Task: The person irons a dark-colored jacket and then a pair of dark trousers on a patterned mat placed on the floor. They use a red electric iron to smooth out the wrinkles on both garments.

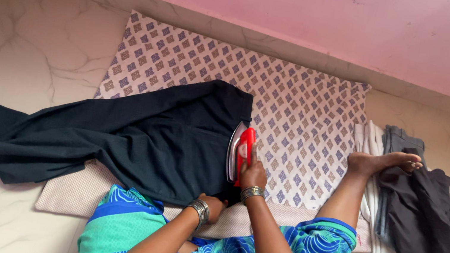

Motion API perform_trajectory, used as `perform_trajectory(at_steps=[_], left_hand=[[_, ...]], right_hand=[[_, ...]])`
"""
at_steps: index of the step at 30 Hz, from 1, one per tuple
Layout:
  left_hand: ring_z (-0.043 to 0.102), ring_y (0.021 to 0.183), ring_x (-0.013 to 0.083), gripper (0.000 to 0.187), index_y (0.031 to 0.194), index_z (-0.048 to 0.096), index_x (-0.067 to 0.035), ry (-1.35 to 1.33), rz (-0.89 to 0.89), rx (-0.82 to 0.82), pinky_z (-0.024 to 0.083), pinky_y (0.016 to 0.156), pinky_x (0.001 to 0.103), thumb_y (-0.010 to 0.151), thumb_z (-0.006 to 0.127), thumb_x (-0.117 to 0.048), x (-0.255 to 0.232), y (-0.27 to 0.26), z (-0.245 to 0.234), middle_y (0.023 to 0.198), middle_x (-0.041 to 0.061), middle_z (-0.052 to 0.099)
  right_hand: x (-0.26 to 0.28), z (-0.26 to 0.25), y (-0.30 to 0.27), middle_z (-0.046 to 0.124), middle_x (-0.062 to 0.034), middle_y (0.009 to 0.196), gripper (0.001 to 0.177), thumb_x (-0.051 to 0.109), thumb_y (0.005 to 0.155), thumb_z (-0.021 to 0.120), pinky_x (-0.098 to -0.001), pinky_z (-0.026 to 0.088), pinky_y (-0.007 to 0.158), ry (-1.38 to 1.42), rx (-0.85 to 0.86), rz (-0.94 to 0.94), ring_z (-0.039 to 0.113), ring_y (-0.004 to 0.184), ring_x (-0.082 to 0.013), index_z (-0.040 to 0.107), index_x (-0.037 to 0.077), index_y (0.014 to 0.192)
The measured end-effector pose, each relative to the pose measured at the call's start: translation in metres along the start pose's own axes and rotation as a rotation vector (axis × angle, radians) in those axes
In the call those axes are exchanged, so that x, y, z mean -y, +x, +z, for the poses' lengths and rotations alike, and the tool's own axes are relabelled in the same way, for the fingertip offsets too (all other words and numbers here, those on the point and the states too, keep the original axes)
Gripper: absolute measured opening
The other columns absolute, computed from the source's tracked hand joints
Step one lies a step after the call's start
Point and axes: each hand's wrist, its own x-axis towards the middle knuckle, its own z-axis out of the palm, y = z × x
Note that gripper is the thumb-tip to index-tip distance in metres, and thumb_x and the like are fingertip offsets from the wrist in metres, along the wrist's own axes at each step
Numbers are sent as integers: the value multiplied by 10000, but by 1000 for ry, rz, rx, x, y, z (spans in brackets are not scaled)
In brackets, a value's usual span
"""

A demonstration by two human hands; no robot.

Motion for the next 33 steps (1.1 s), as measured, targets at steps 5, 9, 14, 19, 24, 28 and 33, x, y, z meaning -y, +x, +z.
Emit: perform_trajectory(at_steps=[5, 9, 14, 19, 24, 28, 33], left_hand=[[641, 1216, 274, 784, 1604, 329, -198, -37, -3, 67, 395, 1088, 539, 864, 587, -170, -2, -3, -8, 1290, 93, 697], [649, 1204, 287, 784, 1610, 338, -238, -66, 6, 72, 422, 1073, 514, 869, 595, -223, 0, -3, -11, 1276, 96, 701], [636, 1214, 292, 810, 1638, 251, -241, -52, 11, 129, 394, 1094, 514, 908, 603, -257, -2, -5, -15, 1254, 103, 708], [670, 1186, 277, 826, 1650, 238, -229, -63, -17, 177, 407, 1090, 490, 902, 588, -208, -7, -8, -24, 1211, 114, 736], [655, 1202, 283, 817, 1656, 214, -234, -58, -33, 214, 388, 1106, 493, 923, 575, -210, -8, -4, -24, 1224, 124, 734], [626, 1237, 302, 781, 1631, 283, -236, -68, -10, 165, 392, 1102, 507, 919, 604, -233, -2, 3, -17, 1306, 115, 679], [629, 1240, 298, 710, 1569, 416, -265, -112, 34, 71, 440, 1063, 525, 900, 644, -326, 5, 7, -7, 1306, 86, 692]], right_hand=[[6, 6, 34, 685, -206, 895, 704, 285, 933, 603, -544, 555, 710, -39, 8, 1, 692, 806, -409, 343, 362, 1583], [15, 12, 65, 679, -227, 923, 676, 309, 954, 594, -542, 565, 734, -52, 41, 47, 701, 835, -422, 341, 385, 1576], [23, 17, 104, 686, -229, 951, 654, 332, 974, 565, -541, 570, 759, -88, 109, 94, 709, 875, -420, 328, 378, 1582], [26, 23, 131, 699, -241, 1003, 664, 327, 971, 572, -526, 572, 786, -79, 89, 72, 714, 910, -421, 326, 333, 1587], [30, 23, 153, 711, -229, 989, 716, 300, 962, 572, -520, 575, 788, -80, 152, 107, 718, 921, -406, 273, 355, 1611], [32, 16, 164, 727, -213, 1007, 714, 312, 963, 580, -523, 569, 810, -89, 201, 132, 718, 948, -398, 270, 379, 1603], [24, 12, 152, 736, -217, 1024, 720, 305, 968, 558, -524, 567, 833, -92, 214, 114, 723, 952, -399, 256, 373, 1618]])
